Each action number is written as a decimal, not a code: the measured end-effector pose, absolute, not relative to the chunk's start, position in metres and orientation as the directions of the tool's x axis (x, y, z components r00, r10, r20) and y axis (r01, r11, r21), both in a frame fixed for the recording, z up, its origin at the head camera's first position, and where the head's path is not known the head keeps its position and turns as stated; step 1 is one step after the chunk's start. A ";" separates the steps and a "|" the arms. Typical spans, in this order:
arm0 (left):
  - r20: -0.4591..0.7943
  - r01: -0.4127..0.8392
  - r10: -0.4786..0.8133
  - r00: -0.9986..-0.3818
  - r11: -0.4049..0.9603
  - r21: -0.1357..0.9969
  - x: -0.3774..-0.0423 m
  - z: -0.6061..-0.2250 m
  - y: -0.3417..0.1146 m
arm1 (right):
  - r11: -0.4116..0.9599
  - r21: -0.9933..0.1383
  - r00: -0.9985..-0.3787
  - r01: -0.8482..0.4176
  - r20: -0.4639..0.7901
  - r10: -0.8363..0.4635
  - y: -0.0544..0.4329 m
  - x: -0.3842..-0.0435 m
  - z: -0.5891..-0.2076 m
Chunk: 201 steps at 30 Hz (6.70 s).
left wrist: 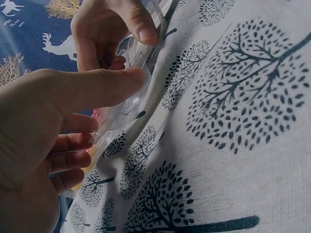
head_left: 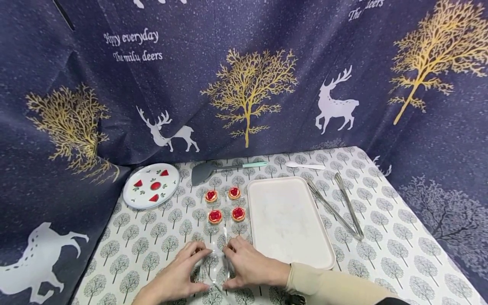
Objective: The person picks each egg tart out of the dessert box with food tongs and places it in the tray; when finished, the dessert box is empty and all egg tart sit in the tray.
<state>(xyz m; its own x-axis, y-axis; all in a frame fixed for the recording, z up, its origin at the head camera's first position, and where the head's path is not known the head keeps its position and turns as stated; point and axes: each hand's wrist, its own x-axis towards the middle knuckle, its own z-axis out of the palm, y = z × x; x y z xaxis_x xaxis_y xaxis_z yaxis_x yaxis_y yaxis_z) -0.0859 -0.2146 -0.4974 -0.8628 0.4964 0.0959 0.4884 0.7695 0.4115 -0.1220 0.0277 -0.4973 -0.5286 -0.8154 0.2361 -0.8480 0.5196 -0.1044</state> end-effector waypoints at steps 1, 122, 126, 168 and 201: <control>0.093 0.488 0.497 -0.863 0.769 0.414 -0.086 -0.498 -0.215 | 0.519 -0.093 -0.525 -0.850 0.242 -0.816 0.028 -0.122 -0.498; -0.017 0.475 0.514 -0.858 0.804 0.358 -0.298 -0.490 -0.159 | 0.904 -0.383 -0.982 0.191 -0.089 0.169 0.302 -0.219 -0.494; -0.033 0.462 0.509 -0.860 0.806 0.370 -0.300 -0.491 -0.159 | 0.909 -0.368 -0.980 0.196 -0.102 0.170 0.303 -0.221 -0.498; -0.073 0.462 0.543 -0.837 0.771 0.439 -0.314 -0.485 -0.165 | 0.905 -0.405 -0.990 0.129 0.005 0.143 0.299 -0.223 -0.494; -0.101 0.464 0.543 -0.834 0.788 0.406 -0.315 -0.480 -0.167 | 0.860 -0.361 -0.933 -0.361 0.154 -0.327 0.228 -0.251 -0.437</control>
